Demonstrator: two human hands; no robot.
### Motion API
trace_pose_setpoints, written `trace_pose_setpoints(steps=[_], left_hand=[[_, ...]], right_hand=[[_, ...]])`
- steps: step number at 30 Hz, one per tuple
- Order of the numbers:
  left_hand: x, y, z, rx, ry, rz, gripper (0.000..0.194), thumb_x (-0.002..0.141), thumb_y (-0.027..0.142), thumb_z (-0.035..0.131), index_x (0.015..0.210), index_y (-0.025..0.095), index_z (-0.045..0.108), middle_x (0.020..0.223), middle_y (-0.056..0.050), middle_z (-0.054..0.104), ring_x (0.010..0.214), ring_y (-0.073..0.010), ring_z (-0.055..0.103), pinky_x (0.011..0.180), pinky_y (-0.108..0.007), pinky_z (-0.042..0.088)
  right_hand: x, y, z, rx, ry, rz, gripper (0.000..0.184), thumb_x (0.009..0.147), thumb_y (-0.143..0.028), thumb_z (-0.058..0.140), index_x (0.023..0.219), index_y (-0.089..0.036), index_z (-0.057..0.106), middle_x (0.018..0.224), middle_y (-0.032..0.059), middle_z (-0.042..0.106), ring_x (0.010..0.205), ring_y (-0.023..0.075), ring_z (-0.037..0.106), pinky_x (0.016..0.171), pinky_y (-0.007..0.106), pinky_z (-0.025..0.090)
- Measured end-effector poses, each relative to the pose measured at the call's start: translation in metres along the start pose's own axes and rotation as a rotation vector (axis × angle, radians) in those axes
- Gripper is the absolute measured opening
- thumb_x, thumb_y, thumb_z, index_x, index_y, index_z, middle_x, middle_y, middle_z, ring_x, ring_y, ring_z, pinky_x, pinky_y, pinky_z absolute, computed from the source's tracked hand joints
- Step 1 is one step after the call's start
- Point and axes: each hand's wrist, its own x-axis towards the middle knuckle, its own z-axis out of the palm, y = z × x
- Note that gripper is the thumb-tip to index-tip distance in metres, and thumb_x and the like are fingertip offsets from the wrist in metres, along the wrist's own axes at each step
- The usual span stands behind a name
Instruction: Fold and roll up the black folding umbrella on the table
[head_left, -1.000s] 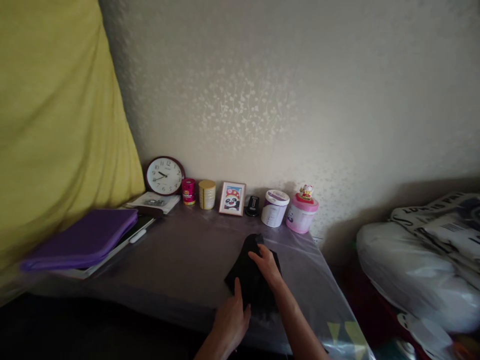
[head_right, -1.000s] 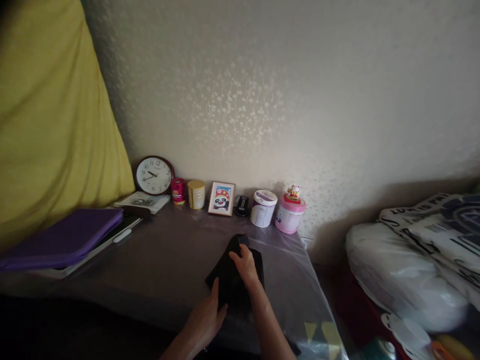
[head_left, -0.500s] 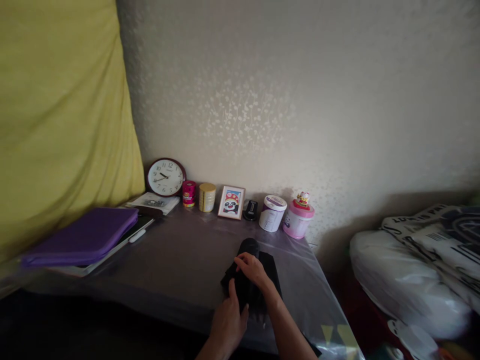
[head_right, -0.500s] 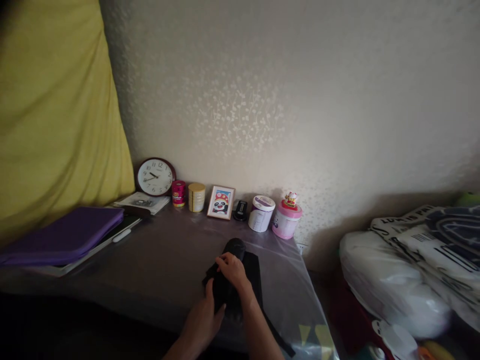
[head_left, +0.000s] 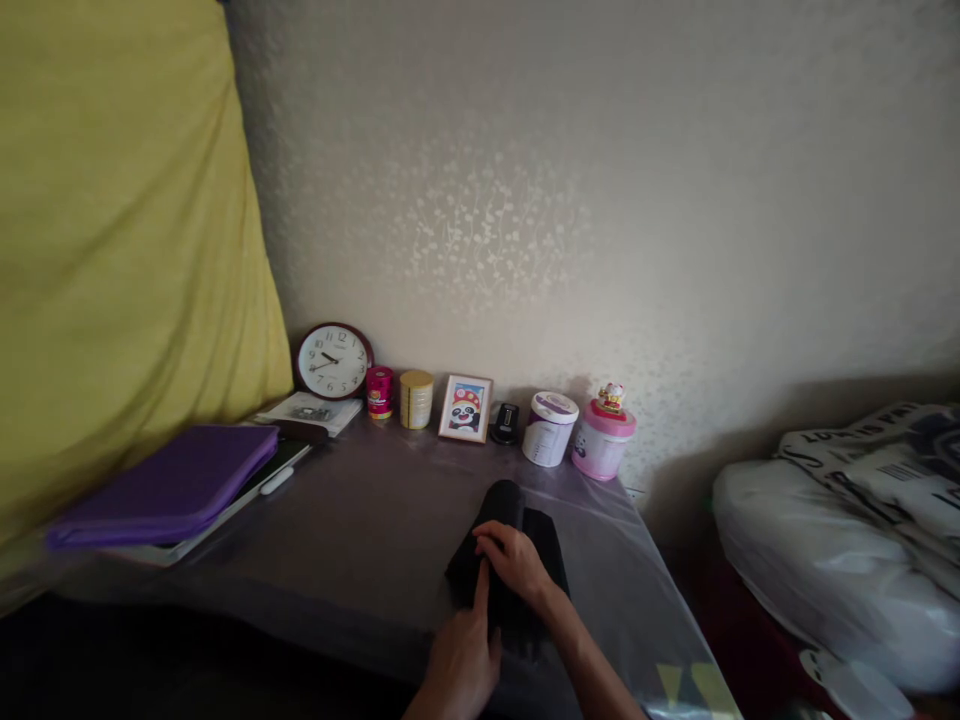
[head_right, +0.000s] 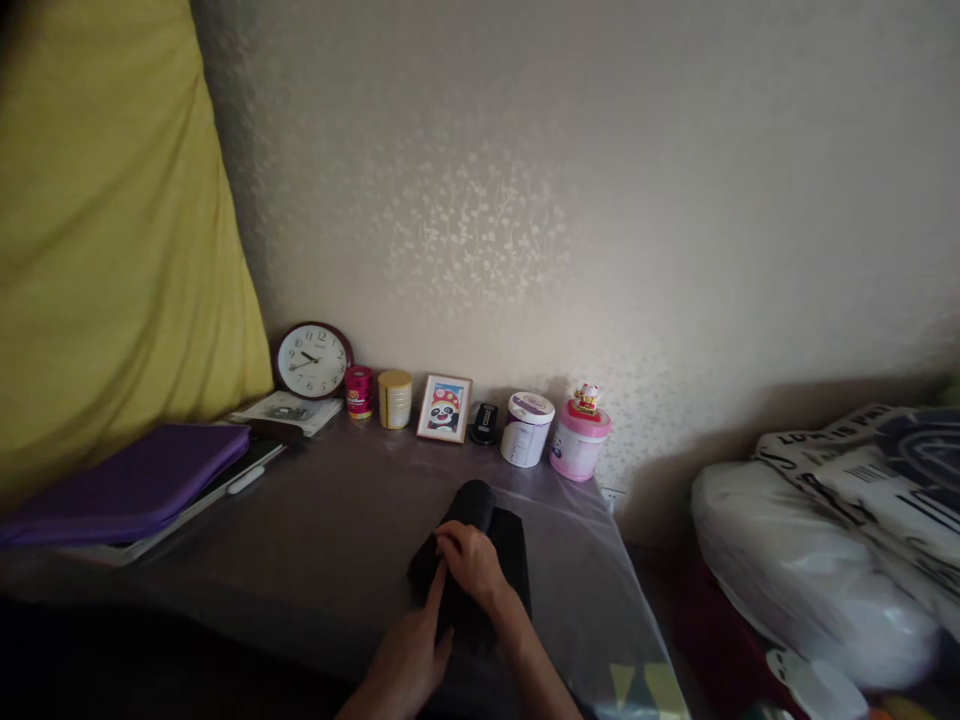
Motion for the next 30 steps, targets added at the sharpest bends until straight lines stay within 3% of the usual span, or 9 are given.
trace_pose_setpoints(steps=[4,8,17,24,30], left_hand=[[0.000,-0.001,0.001,-0.019,-0.021,-0.019,0.066,0.083,0.022,0.038,0.139,0.008,0.005,0.098,-0.013,0.064,0.086,-0.0194,0.060,0.072,-0.026,0.040],[0.002,-0.002,0.003,-0.030,-0.045,-0.023,0.067,0.083,0.022,0.037,0.139,0.008,0.001,0.101,-0.012,0.063,0.089,-0.0186,0.060,0.075,-0.025,0.039],[0.007,-0.003,-0.002,-0.062,-0.142,-0.088,0.071,0.084,0.026,0.036,0.138,0.012,-0.008,0.101,-0.010,0.064,0.087,-0.0187,0.061,0.073,-0.025,0.041],[0.008,-0.006,-0.003,-0.098,-0.168,-0.084,0.073,0.084,0.027,0.036,0.138,0.014,-0.011,0.100,-0.009,0.064,0.089,-0.0173,0.060,0.073,-0.025,0.041],[0.004,-0.002,-0.003,-0.037,-0.111,-0.087,0.067,0.086,0.028,0.033,0.139,0.013,-0.006,0.098,-0.010,0.064,0.086,-0.0183,0.060,0.073,-0.027,0.041]], right_hand=[[-0.024,0.004,0.001,-0.054,0.145,-0.184,0.023,0.086,-0.021,0.040,0.094,-0.022,0.061,0.096,0.0028,0.065,0.094,0.0147,0.056,0.084,0.029,0.042],[-0.020,0.021,0.003,-0.144,0.139,-0.267,0.025,0.086,-0.022,0.041,0.106,-0.021,0.058,0.111,0.0062,0.060,0.114,0.0189,0.046,0.098,0.039,0.034],[0.047,0.067,0.000,-0.216,0.065,-0.091,0.029,0.088,-0.026,0.037,0.102,-0.026,0.062,0.116,0.0027,0.059,0.121,0.0192,0.038,0.102,0.044,0.020],[0.077,0.090,0.000,-0.215,0.040,-0.016,0.029,0.087,-0.025,0.037,0.102,-0.023,0.062,0.115,0.0026,0.059,0.113,0.0155,0.046,0.097,0.033,0.030],[0.075,0.099,-0.018,-0.229,0.216,0.216,0.026,0.084,-0.024,0.041,0.098,-0.022,0.062,0.108,0.0052,0.061,0.106,0.0181,0.051,0.094,0.032,0.033]])
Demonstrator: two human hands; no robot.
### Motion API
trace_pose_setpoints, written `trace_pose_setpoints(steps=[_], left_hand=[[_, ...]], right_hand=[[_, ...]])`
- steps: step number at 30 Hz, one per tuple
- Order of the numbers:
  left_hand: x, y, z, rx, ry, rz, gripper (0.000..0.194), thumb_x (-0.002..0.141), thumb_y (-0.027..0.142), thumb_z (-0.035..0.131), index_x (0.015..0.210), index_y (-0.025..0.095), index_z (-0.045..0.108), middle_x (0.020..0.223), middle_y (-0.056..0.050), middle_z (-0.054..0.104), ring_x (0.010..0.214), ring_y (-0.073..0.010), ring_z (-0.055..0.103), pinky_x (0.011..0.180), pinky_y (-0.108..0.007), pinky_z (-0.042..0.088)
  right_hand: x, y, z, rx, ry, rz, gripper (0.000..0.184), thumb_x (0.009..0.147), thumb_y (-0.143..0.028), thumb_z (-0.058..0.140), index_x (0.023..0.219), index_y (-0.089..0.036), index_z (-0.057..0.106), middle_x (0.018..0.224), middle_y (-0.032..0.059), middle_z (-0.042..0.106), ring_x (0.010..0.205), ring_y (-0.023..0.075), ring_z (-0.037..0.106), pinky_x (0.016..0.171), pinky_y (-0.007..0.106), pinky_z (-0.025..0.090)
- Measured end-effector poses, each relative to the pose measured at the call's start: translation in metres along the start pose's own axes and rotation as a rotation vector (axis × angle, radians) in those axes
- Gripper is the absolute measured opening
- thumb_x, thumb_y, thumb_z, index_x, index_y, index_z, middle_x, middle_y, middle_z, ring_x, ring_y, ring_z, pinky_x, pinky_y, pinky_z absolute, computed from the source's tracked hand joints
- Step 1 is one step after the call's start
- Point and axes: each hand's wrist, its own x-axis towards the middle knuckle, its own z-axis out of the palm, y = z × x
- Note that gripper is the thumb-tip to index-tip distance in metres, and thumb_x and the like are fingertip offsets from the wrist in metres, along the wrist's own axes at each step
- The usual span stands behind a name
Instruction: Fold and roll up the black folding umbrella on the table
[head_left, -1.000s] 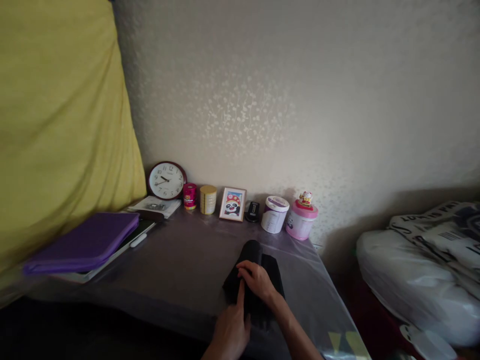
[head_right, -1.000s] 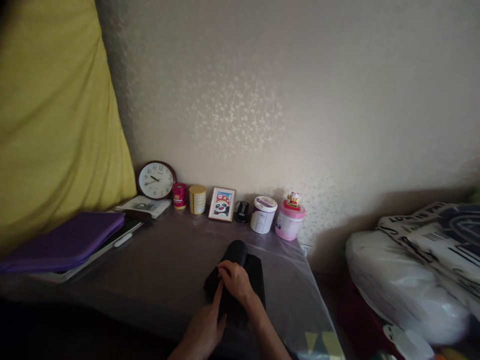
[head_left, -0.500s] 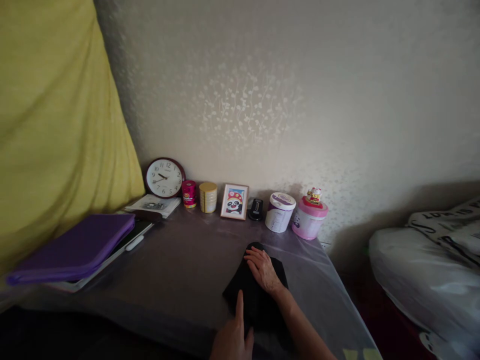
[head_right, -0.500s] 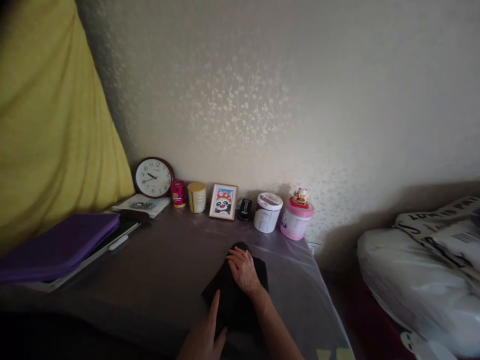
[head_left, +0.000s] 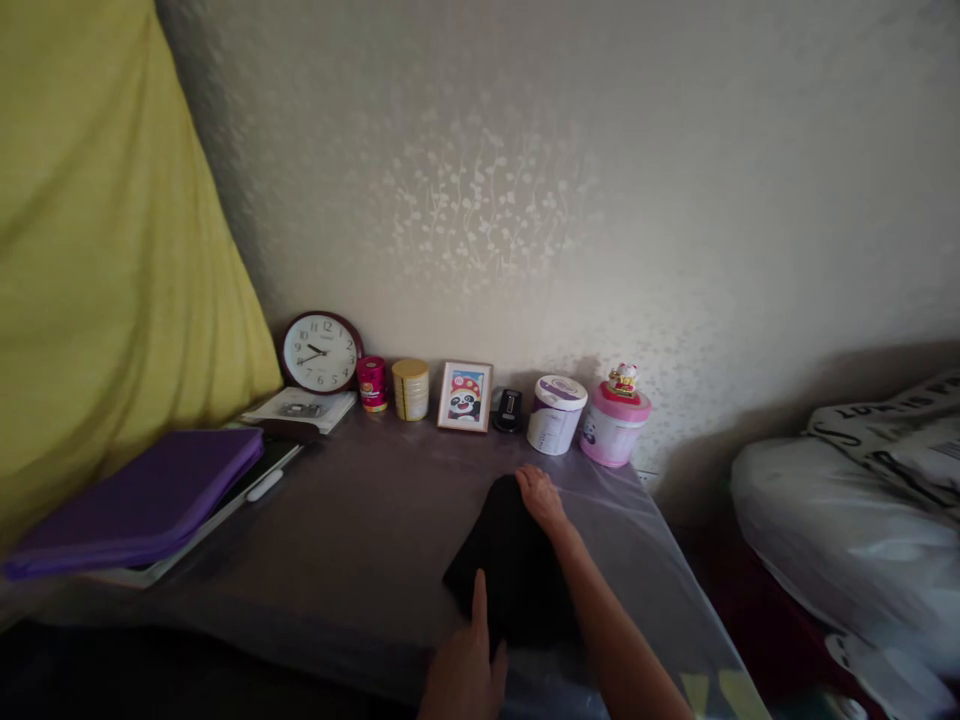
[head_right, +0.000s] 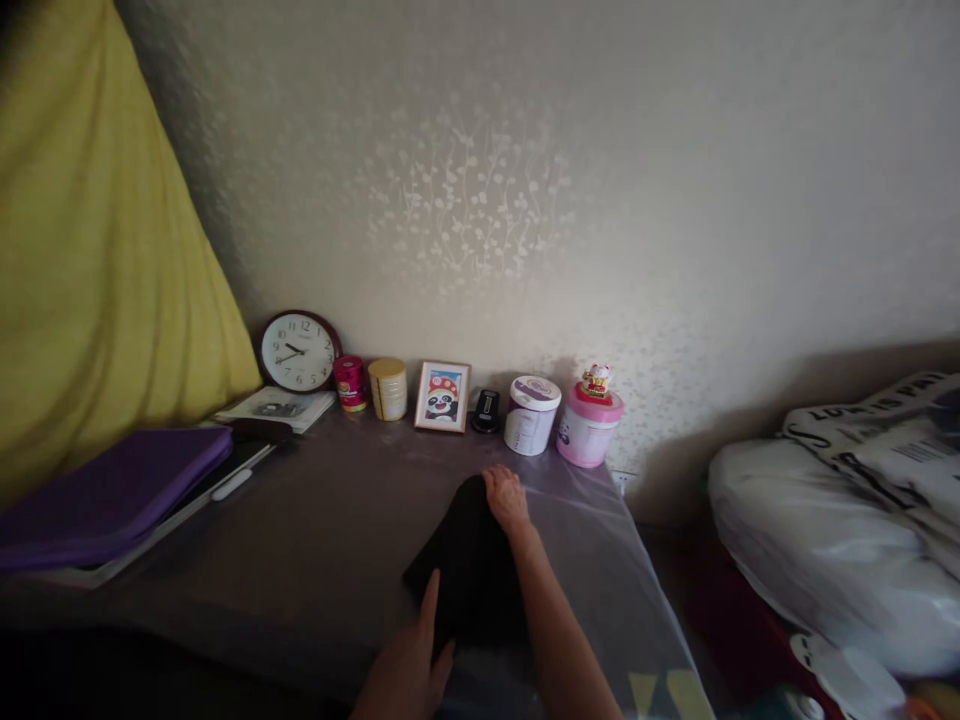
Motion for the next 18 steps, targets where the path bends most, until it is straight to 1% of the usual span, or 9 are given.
trace_pose_setpoints(steps=[2,4,6,8,11,14,15,16,18], left_hand=[[-0.002,0.001,0.000,0.004,0.010,0.013,0.066,0.086,0.029,0.032,0.138,0.013,-0.006,0.098,-0.010,0.064,0.086,-0.0176,0.060,0.073,-0.026,0.040],[-0.004,0.000,0.000,0.001,0.019,0.023,0.067,0.087,0.029,0.033,0.138,0.013,-0.007,0.100,-0.009,0.064,0.087,-0.0170,0.060,0.073,-0.025,0.040],[-0.004,-0.001,0.001,0.021,0.036,0.024,0.068,0.087,0.030,0.033,0.138,0.012,-0.007,0.098,-0.009,0.064,0.086,-0.0168,0.059,0.073,-0.025,0.040],[-0.003,-0.002,0.002,0.039,0.046,0.025,0.067,0.087,0.030,0.033,0.138,0.011,-0.006,0.094,-0.009,0.065,0.084,-0.0167,0.060,0.072,-0.025,0.039],[-0.002,-0.002,0.003,0.026,0.046,0.022,0.067,0.087,0.030,0.033,0.138,0.011,-0.006,0.093,-0.009,0.065,0.083,-0.0162,0.060,0.070,-0.024,0.039],[-0.003,-0.001,0.001,0.017,0.038,0.015,0.067,0.087,0.030,0.034,0.139,0.012,-0.004,0.098,-0.009,0.064,0.085,-0.0158,0.060,0.070,-0.023,0.039],[-0.003,-0.001,0.001,0.016,0.041,0.018,0.067,0.087,0.031,0.034,0.139,0.012,-0.004,0.098,-0.009,0.064,0.086,-0.0159,0.060,0.070,-0.023,0.039],[-0.004,-0.001,0.000,0.016,0.044,0.021,0.066,0.087,0.031,0.034,0.139,0.012,-0.004,0.099,-0.009,0.064,0.086,-0.0160,0.060,0.071,-0.023,0.039],[-0.005,0.000,-0.002,0.009,0.046,0.027,0.066,0.087,0.031,0.033,0.139,0.012,-0.004,0.100,-0.009,0.063,0.086,-0.0158,0.060,0.071,-0.022,0.039]], right_hand=[[-0.011,0.013,-0.011,-0.012,0.076,0.098,0.028,0.082,-0.023,0.040,0.102,-0.018,0.060,0.109,0.0079,0.060,0.107,0.0198,0.049,0.094,0.034,0.033],[-0.030,0.028,-0.023,-0.019,0.133,0.191,0.032,0.081,-0.025,0.039,0.104,-0.014,0.058,0.106,0.0106,0.060,0.102,0.0209,0.052,0.089,0.034,0.037],[-0.052,0.040,-0.032,-0.022,0.158,0.260,0.034,0.079,-0.027,0.038,0.102,-0.012,0.059,0.100,0.0126,0.063,0.094,0.0218,0.057,0.084,0.034,0.041],[-0.074,0.047,-0.037,0.003,0.161,0.314,0.036,0.078,-0.031,0.040,0.098,-0.011,0.061,0.096,0.0134,0.065,0.089,0.0231,0.059,0.081,0.034,0.042],[-0.099,0.047,-0.038,0.132,0.131,0.384,0.038,0.075,-0.039,0.042,0.095,-0.013,0.063,0.092,0.0115,0.066,0.084,0.0233,0.061,0.075,0.032,0.044],[-0.113,0.039,-0.036,0.285,0.033,0.445,0.044,0.075,-0.045,0.040,0.100,-0.014,0.060,0.083,0.0076,0.068,0.066,0.0200,0.063,0.060,0.029,0.046],[-0.115,0.037,-0.036,0.297,0.016,0.454,0.045,0.076,-0.046,0.039,0.101,-0.014,0.060,0.080,0.0069,0.067,0.063,0.0195,0.062,0.058,0.029,0.046],[-0.117,0.035,-0.035,0.276,0.025,0.450,0.045,0.076,-0.046,0.040,0.101,-0.014,0.059,0.080,0.0069,0.067,0.064,0.0197,0.062,0.060,0.029,0.046],[-0.118,0.033,-0.036,0.165,0.109,0.421,0.042,0.075,-0.045,0.042,0.099,-0.015,0.060,0.089,0.0090,0.066,0.078,0.0218,0.062,0.070,0.030,0.045]])
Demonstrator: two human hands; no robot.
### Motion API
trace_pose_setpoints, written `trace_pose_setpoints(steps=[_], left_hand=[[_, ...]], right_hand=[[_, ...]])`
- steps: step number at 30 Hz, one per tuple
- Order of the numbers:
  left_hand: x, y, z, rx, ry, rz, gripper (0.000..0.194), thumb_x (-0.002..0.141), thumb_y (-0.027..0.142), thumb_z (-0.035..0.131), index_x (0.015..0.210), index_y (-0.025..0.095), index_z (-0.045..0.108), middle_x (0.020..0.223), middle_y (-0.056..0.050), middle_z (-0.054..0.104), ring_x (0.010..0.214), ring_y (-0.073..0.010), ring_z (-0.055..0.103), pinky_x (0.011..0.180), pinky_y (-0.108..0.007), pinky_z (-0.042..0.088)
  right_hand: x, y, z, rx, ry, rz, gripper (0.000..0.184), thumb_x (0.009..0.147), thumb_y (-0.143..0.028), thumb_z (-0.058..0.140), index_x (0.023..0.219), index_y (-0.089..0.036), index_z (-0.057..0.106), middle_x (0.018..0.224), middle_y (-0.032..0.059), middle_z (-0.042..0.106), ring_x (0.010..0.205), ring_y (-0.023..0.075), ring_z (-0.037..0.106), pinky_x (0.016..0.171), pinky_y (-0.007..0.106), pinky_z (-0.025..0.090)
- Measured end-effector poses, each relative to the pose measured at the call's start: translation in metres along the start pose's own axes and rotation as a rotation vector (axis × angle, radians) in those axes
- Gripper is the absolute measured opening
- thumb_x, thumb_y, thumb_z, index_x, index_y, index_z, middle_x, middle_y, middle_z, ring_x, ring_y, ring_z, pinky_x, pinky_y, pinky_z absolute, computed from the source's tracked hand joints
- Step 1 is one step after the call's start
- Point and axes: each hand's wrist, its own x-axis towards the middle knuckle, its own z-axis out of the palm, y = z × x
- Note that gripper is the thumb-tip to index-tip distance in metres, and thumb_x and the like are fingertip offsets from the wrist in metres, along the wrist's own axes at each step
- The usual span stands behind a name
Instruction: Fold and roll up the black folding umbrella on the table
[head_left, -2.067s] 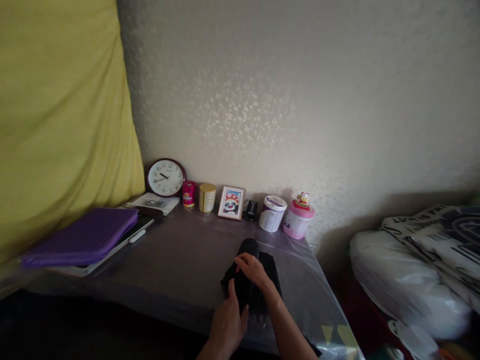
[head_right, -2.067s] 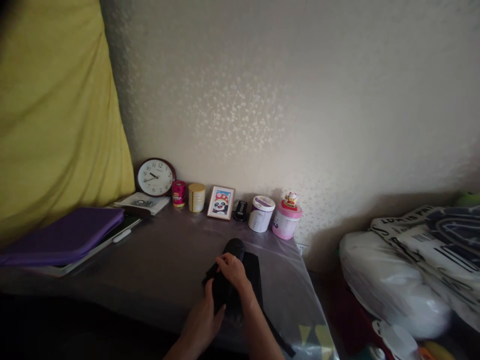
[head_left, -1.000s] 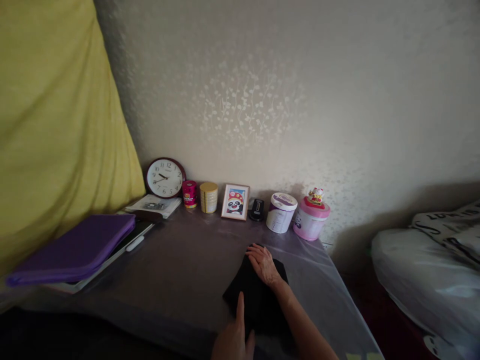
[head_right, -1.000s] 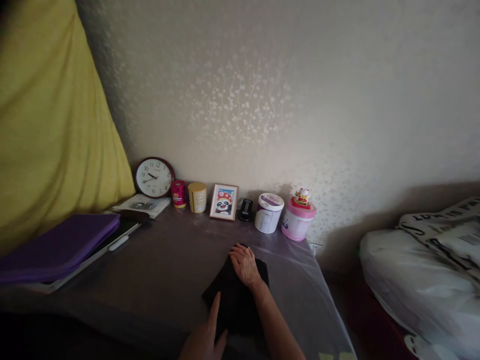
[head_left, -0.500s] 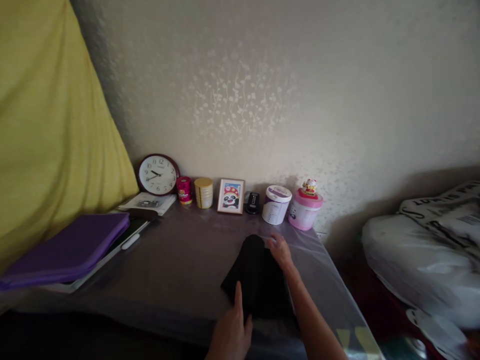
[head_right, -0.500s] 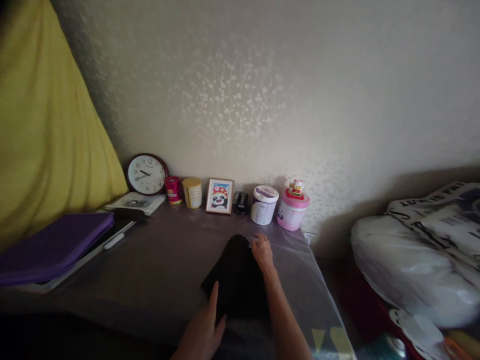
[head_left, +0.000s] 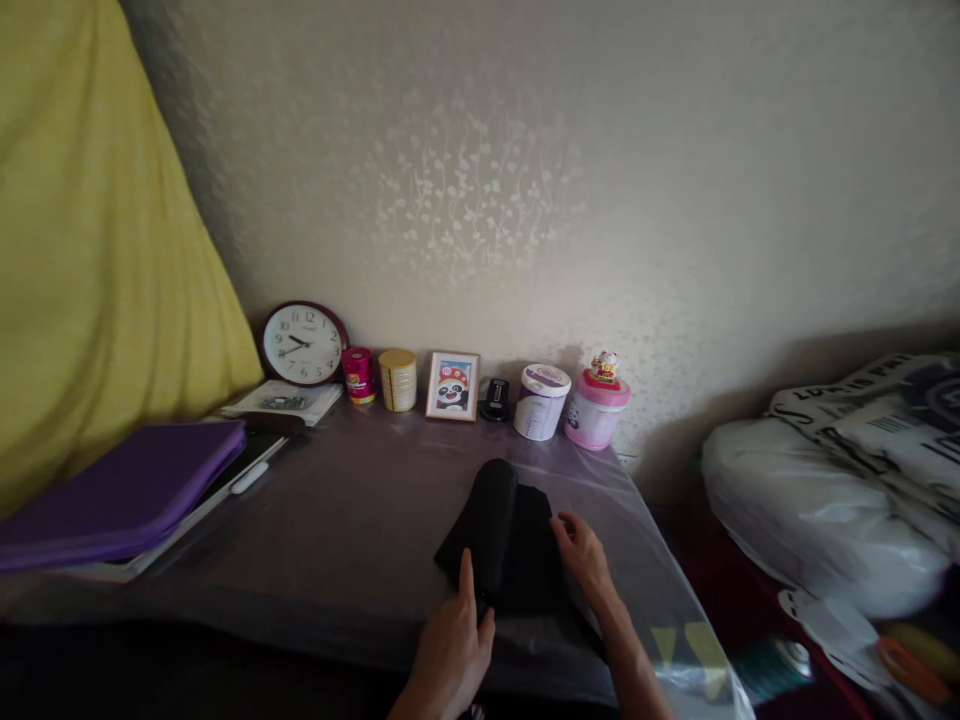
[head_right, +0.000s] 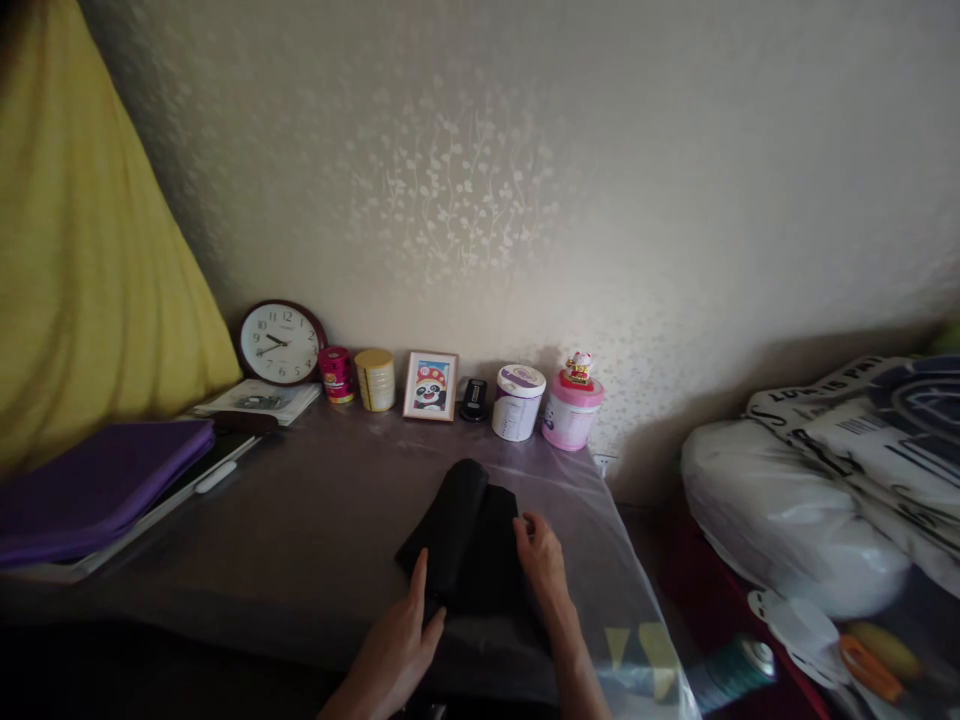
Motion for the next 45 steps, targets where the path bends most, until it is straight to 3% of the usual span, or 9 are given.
trace_pose_setpoints(steps=[3,6,15,23,32,40,45], left_hand=[[-0.001,0.000,-0.001,-0.014,-0.004,0.003,0.067,0.087,0.030,0.034,0.139,0.011,-0.003,0.100,-0.009,0.063,0.088,-0.0156,0.060,0.073,-0.022,0.039],[0.000,-0.001,-0.001,-0.031,0.001,-0.014,0.066,0.087,0.032,0.034,0.139,0.012,-0.002,0.097,-0.009,0.064,0.086,-0.0157,0.060,0.071,-0.022,0.039],[0.002,-0.006,0.000,-0.088,0.001,0.007,0.067,0.087,0.033,0.034,0.139,0.013,-0.002,0.098,-0.009,0.064,0.085,-0.0151,0.061,0.072,-0.021,0.040],[0.003,-0.009,0.001,-0.113,-0.009,0.019,0.067,0.086,0.031,0.035,0.139,0.010,-0.002,0.095,-0.009,0.065,0.083,-0.0147,0.061,0.069,-0.020,0.040],[0.006,-0.014,0.003,-0.175,-0.005,0.057,0.068,0.086,0.031,0.035,0.138,0.010,-0.002,0.107,-0.011,0.062,0.091,-0.0137,0.060,0.074,-0.019,0.039],[0.009,-0.016,0.003,-0.195,-0.009,0.088,0.068,0.085,0.028,0.036,0.138,0.005,0.001,0.114,-0.017,0.058,0.100,-0.0176,0.057,0.082,-0.022,0.039],[0.008,-0.014,-0.001,-0.240,-0.016,0.098,0.069,0.084,0.028,0.036,0.138,0.002,0.002,0.116,-0.018,0.056,0.104,-0.0193,0.056,0.086,-0.024,0.038]], right_hand=[[0.000,-0.001,-0.002,-0.071,0.049,-0.043,0.040,0.076,-0.043,0.041,0.097,-0.016,0.062,0.098,0.0115,0.065,0.091,0.0237,0.059,0.079,0.032,0.042],[0.000,-0.003,-0.004,-0.017,-0.054,-0.042,0.039,0.077,-0.043,0.039,0.093,-0.016,0.064,0.090,0.0103,0.067,0.085,0.0237,0.061,0.074,0.032,0.043],[0.004,-0.013,-0.003,0.122,-0.049,-0.024,0.043,0.074,-0.050,0.043,0.088,-0.016,0.065,0.084,0.0076,0.068,0.081,0.0234,0.061,0.071,0.031,0.044],[0.010,-0.009,0.004,0.343,-0.152,0.021,0.044,0.067,-0.050,0.051,0.083,-0.012,0.067,0.079,0.0080,0.068,0.078,0.0242,0.061,0.064,0.030,0.046],[0.004,-0.058,-0.005,0.684,-0.230,0.019,0.051,0.066,-0.051,0.057,0.099,-0.012,0.062,0.080,0.0055,0.066,0.071,0.0188,0.059,0.059,0.025,0.045],[0.020,-0.090,0.034,0.498,-0.139,-0.072,0.048,0.068,-0.042,0.055,0.103,-0.009,0.058,0.057,-0.0030,0.054,0.049,0.0110,0.048,0.045,0.022,0.036],[0.027,-0.102,0.056,0.134,-0.164,-0.141,0.037,0.073,-0.029,0.052,0.104,-0.009,0.058,0.061,0.0003,0.060,0.060,0.0142,0.055,0.055,0.023,0.038]])
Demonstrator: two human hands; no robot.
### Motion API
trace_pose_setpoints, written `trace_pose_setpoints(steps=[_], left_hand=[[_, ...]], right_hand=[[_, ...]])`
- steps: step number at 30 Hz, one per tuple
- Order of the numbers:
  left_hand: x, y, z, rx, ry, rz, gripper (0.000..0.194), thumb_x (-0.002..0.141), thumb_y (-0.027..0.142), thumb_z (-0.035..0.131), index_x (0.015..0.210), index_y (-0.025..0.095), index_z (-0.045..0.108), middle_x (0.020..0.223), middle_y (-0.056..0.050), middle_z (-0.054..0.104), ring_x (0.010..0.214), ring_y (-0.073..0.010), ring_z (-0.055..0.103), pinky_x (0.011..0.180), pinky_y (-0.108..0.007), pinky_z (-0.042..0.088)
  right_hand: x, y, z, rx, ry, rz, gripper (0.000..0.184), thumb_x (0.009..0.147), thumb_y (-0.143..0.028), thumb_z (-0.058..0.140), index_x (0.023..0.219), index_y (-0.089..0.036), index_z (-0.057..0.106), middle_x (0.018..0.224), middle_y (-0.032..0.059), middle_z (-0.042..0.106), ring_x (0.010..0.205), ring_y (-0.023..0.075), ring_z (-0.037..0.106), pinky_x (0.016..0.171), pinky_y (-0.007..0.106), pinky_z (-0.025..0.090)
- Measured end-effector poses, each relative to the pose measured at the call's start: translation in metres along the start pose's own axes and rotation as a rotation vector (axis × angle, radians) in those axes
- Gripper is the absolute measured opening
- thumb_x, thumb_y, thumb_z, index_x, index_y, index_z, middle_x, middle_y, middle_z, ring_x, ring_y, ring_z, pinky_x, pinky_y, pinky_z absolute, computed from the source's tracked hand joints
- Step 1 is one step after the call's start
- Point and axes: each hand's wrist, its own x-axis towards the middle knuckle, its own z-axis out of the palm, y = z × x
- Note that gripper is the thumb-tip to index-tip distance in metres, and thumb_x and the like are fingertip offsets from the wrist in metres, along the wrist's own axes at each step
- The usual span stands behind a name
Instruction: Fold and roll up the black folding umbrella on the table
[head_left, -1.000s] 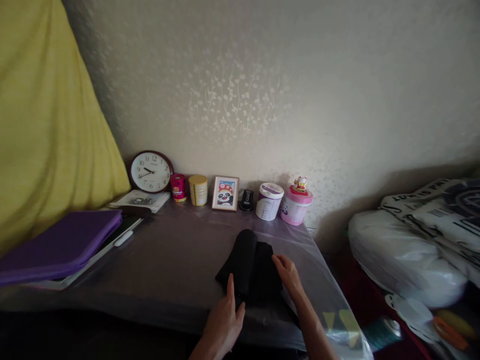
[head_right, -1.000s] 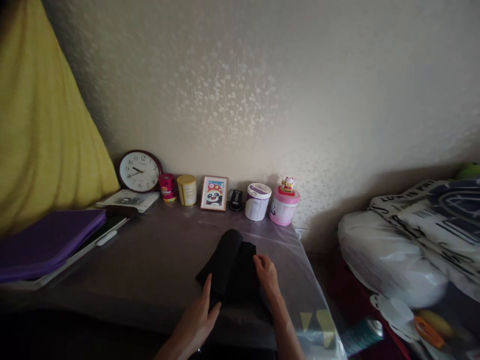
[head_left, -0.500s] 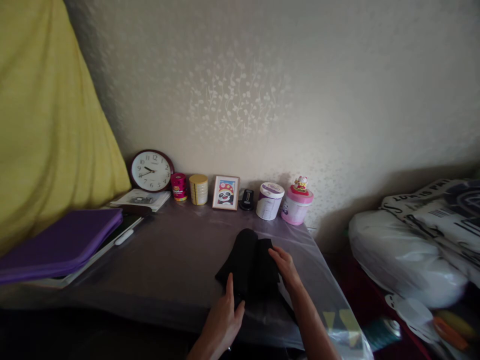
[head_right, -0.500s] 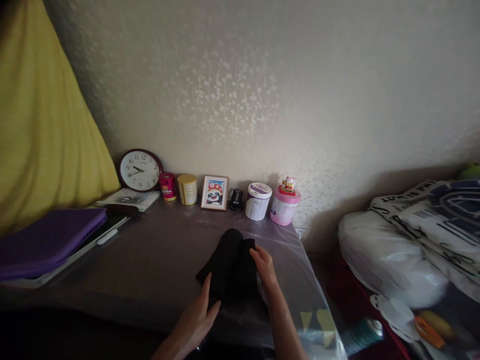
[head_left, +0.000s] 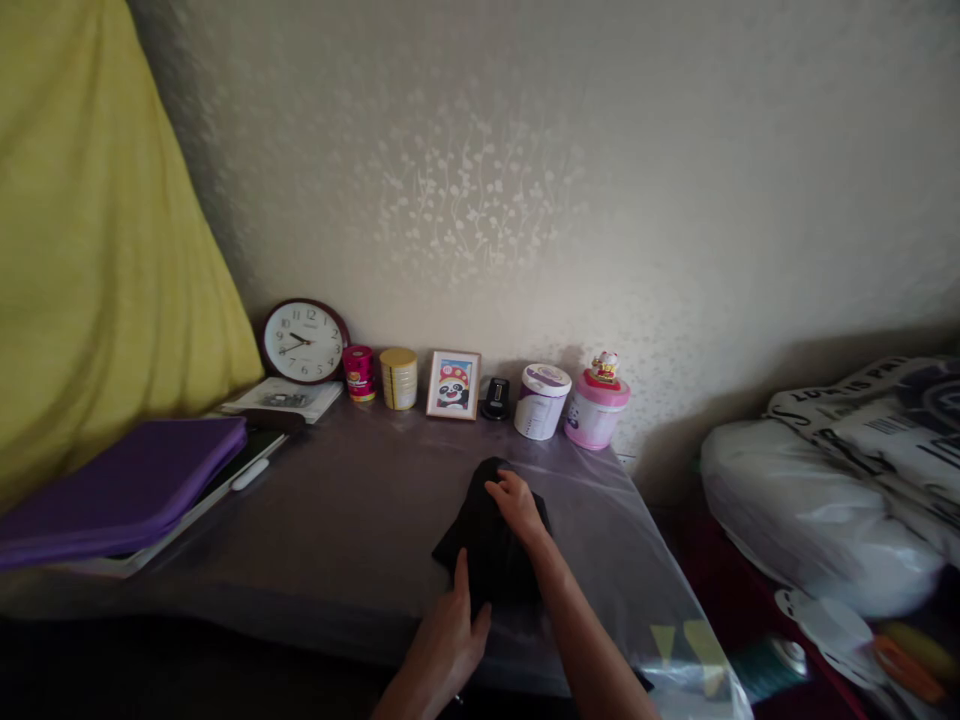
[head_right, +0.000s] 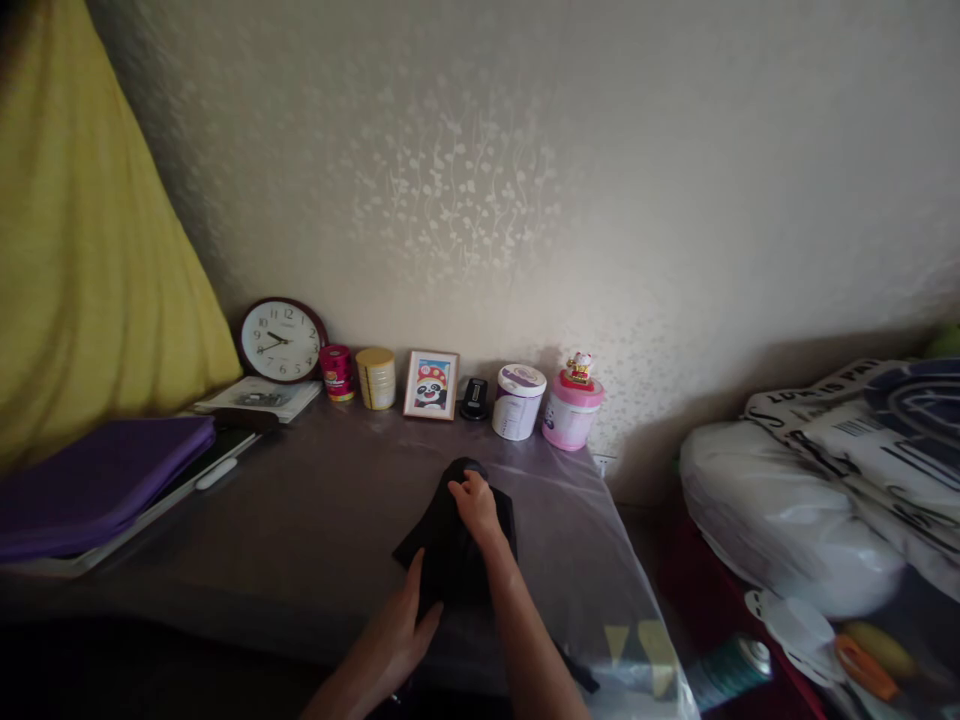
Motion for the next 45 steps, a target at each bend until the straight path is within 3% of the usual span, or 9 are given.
trace_pose_setpoints(steps=[7,12,20,24,27,32,35,39,45], left_hand=[[0.000,0.001,0.000,0.030,0.012,-0.017,0.068,0.083,0.030,0.034,0.136,-0.004,0.007,0.110,-0.024,0.058,0.100,-0.0255,0.057,0.085,-0.031,0.039],[-0.002,0.000,0.005,0.083,0.064,-0.058,0.067,0.083,0.032,0.034,0.135,-0.005,0.013,0.105,-0.024,0.059,0.098,-0.0269,0.057,0.081,-0.032,0.040],[-0.017,0.011,0.004,0.003,0.142,-0.047,0.079,0.083,0.031,0.039,0.136,0.009,-0.014,0.097,-0.014,0.064,0.082,-0.0211,0.063,0.070,-0.026,0.041],[-0.012,0.006,0.006,0.060,0.052,-0.003,0.077,0.081,0.023,0.041,0.138,0.016,-0.009,0.096,-0.010,0.065,0.081,-0.0193,0.062,0.069,-0.025,0.040],[-0.006,0.002,0.008,0.084,0.016,-0.023,0.078,0.079,0.019,0.042,0.138,0.015,-0.009,0.096,-0.010,0.065,0.082,-0.0181,0.062,0.070,-0.024,0.040],[-0.001,-0.002,0.011,0.145,0.010,-0.076,0.076,0.080,0.021,0.042,0.138,0.012,-0.006,0.099,-0.012,0.063,0.086,-0.0191,0.061,0.071,-0.024,0.039],[-0.001,-0.003,0.010,0.124,0.003,-0.065,0.078,0.080,0.022,0.042,0.138,0.013,-0.009,0.098,-0.010,0.064,0.084,-0.0174,0.061,0.069,-0.022,0.039],[0.000,-0.003,0.008,0.042,0.018,-0.044,0.078,0.079,0.019,0.042,0.138,0.016,-0.009,0.098,-0.007,0.064,0.086,-0.0155,0.061,0.072,-0.021,0.039],[-0.002,0.000,0.003,-0.143,0.043,-0.088,0.079,0.076,0.019,0.043,0.139,0.016,-0.005,0.100,-0.008,0.063,0.081,-0.0153,0.061,0.069,-0.022,0.042]], right_hand=[[-0.003,-0.014,0.011,-0.324,-0.104,-0.007,0.031,0.077,-0.025,0.052,0.105,-0.011,0.055,0.080,0.0075,0.068,0.082,0.0189,0.061,0.065,0.024,0.037],[-0.010,-0.020,0.014,-0.388,-0.120,-0.071,0.032,0.083,-0.027,0.045,0.109,-0.010,0.052,0.083,0.0085,0.068,0.087,0.0196,0.062,0.069,0.025,0.038],[-0.027,-0.019,0.020,-0.448,-0.066,-0.218,0.036,0.079,-0.025,0.049,0.114,-0.017,0.049,0.077,0.0030,0.066,0.080,0.0175,0.060,0.069,0.025,0.041],[-0.036,-0.019,0.015,-0.403,-0.047,-0.333,0.028,0.079,-0.023,0.051,0.106,-0.021,0.055,0.081,0.0020,0.065,0.082,0.0161,0.057,0.073,0.025,0.041],[-0.050,-0.018,0.004,-0.269,-0.086,-0.482,0.019,0.082,-0.020,0.046,0.095,-0.022,0.060,0.088,0.0011,0.065,0.084,0.0137,0.056,0.078,0.025,0.040],[-0.074,-0.006,-0.008,-0.155,-0.150,-0.656,0.024,0.087,-0.019,0.039,0.095,-0.021,0.061,0.096,0.0022,0.065,0.095,0.0141,0.053,0.086,0.030,0.038],[-0.062,0.007,-0.004,-0.174,-0.120,-0.649,0.024,0.087,-0.021,0.041,0.099,-0.022,0.062,0.108,0.0034,0.062,0.113,0.0175,0.044,0.097,0.037,0.029],[-0.020,0.019,0.006,-0.247,-0.107,-0.573,0.027,0.088,-0.024,0.040,0.105,-0.024,0.060,0.115,0.0030,0.059,0.120,0.0169,0.039,0.101,0.041,0.023],[0.022,0.023,0.013,-0.234,0.015,-0.280,0.028,0.085,-0.023,0.043,0.110,-0.024,0.056,0.125,0.0030,0.051,0.122,0.0162,0.037,0.103,0.038,0.020]])
